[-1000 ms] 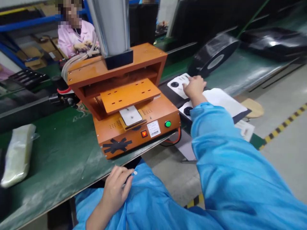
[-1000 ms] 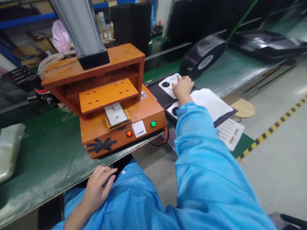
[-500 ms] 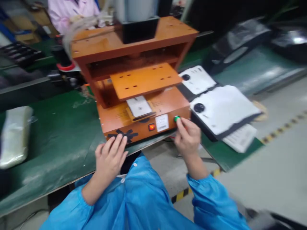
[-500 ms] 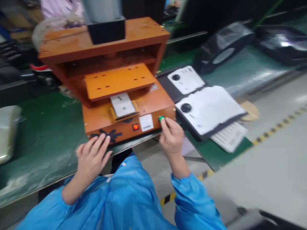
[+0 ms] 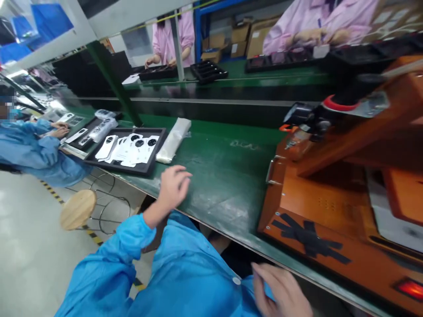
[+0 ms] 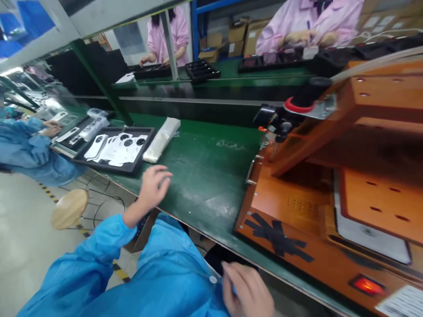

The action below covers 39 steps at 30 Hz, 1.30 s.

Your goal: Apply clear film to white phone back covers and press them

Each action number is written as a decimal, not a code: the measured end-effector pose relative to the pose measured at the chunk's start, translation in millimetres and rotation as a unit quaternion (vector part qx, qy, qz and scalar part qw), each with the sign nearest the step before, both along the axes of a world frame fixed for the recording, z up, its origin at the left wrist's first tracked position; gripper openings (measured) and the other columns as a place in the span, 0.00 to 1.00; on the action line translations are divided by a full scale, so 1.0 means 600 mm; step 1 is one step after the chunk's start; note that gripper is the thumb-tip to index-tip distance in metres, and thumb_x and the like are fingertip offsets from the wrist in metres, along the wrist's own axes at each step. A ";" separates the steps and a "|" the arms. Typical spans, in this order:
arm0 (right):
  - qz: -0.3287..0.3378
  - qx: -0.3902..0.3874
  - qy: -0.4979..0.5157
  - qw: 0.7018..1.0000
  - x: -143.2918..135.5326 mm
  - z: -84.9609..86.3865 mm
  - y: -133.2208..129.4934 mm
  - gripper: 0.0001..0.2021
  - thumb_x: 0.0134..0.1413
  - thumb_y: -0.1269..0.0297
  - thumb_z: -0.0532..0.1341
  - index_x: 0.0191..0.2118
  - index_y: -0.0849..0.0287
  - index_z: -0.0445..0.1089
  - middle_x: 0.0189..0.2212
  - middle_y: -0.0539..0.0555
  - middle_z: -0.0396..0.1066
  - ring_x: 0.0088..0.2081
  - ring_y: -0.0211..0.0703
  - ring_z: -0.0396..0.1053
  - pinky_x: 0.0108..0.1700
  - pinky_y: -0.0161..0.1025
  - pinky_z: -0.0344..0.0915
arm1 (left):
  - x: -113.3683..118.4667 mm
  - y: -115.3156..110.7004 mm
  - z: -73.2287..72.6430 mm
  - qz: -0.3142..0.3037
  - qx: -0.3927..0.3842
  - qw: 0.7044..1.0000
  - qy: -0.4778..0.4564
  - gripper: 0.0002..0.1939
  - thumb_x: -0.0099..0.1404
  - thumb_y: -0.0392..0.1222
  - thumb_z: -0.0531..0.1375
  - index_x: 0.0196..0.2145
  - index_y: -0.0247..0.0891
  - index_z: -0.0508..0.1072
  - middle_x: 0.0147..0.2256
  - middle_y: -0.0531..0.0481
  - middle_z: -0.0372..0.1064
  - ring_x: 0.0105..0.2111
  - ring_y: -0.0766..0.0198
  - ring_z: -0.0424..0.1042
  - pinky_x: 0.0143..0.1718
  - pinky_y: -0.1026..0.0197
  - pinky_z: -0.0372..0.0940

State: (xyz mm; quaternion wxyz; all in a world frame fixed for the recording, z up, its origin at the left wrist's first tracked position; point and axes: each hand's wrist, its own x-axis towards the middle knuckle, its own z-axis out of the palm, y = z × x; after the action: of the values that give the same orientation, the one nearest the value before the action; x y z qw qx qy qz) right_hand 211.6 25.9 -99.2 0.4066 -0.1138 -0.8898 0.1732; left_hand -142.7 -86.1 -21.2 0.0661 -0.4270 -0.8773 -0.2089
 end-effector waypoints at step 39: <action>-0.024 0.100 -0.232 0.967 -0.213 0.060 0.048 0.17 0.72 0.77 0.52 0.54 0.64 0.77 0.44 0.63 0.76 0.41 0.51 0.69 0.42 0.44 0.72 | -0.016 -0.019 -0.051 0.005 0.155 0.907 -0.393 0.20 0.71 0.42 0.56 0.59 0.41 0.69 0.37 0.47 0.79 0.26 0.64 0.73 0.27 0.61 0.68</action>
State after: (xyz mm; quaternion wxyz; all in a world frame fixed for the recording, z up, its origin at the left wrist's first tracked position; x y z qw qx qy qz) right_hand 83.8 55.0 -63.0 0.2024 -0.1308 -0.9696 0.0425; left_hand -152.2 -97.7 -52.0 -0.2175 -0.2905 -0.7912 -0.4923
